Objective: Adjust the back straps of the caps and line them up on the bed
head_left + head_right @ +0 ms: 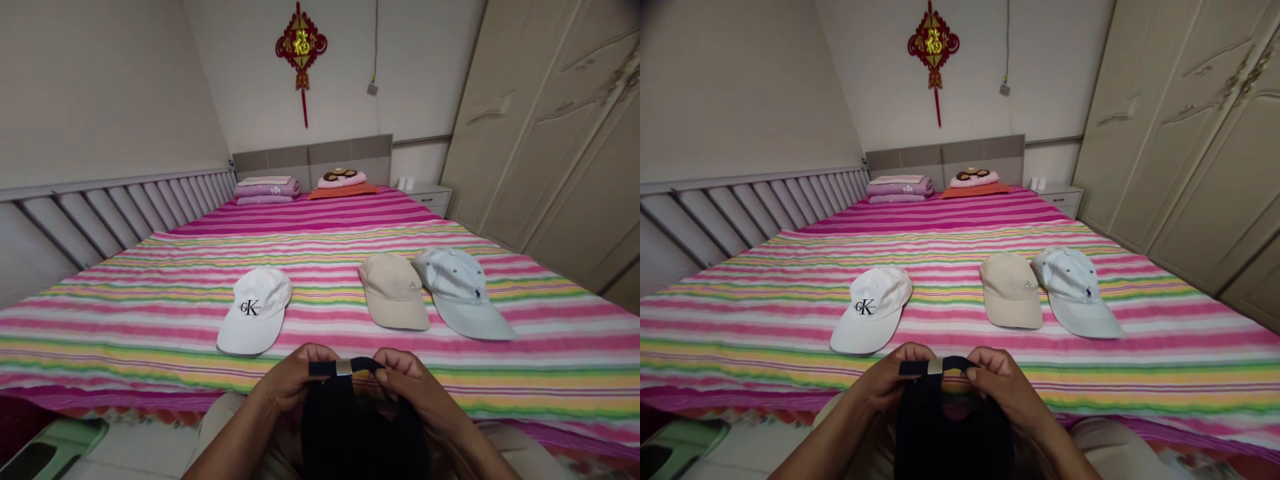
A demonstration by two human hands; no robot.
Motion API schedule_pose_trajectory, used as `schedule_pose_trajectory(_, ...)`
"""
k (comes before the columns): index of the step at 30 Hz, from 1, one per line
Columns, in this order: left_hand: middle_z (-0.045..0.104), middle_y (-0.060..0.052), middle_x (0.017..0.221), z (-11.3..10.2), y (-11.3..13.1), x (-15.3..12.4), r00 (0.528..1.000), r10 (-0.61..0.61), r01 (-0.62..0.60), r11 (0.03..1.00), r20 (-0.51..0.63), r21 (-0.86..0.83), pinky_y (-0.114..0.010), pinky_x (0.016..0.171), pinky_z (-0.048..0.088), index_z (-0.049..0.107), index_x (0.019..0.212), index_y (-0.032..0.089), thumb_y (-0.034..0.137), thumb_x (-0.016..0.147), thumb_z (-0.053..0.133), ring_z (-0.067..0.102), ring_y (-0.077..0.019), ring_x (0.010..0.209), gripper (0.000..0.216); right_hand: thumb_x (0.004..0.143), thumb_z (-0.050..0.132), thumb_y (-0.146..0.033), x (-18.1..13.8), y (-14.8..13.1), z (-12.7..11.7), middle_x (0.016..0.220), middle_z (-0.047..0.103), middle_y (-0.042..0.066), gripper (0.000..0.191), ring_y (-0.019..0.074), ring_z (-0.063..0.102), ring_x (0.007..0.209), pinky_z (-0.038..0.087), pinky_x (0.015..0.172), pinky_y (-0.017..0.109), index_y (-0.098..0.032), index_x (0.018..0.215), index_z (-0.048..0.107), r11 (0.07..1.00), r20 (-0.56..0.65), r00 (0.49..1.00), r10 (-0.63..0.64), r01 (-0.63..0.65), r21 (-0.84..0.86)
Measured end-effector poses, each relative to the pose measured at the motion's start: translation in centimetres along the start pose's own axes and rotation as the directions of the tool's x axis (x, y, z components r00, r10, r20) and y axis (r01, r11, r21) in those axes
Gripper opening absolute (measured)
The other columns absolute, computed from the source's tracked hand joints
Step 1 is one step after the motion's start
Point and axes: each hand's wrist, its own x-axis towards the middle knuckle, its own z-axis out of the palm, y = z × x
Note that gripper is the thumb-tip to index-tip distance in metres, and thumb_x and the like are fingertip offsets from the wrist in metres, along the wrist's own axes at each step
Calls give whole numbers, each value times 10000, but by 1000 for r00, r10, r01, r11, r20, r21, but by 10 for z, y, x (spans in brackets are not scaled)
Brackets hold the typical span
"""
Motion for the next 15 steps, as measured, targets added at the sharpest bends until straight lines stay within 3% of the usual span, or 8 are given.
schedule_pose_trajectory(5,606,-12,514,3,-8,0,999,20,-22,999,-41,-46,-171,415,318,680,640,103,281,478,776,471,-59,403,259,677,650,-414,-1,1,1,427,438,-72,278,58,352,381,235,395,196,-162,623,546,997,0,1000,6,-6,-83)
schedule_pose_trajectory(10,626,-16,537,11,-10,-1,998,23,-32,986,-52,-165,-175,449,365,679,635,116,258,414,798,519,-78,440,288,683,639,-412,-1,-3,7,425,440,-74,271,52,323,380,221,395,191,-157,645,554,995,-6,1000,3,-3,-100)
schedule_pose_trajectory(15,581,7,475,11,-15,0,992,18,-37,987,-127,-154,-171,423,333,658,606,110,239,429,783,470,-63,408,252,680,634,-395,0,-3,8,417,417,-76,259,53,308,376,194,391,197,-160,614,548,995,-12,1000,-13,12,-101)
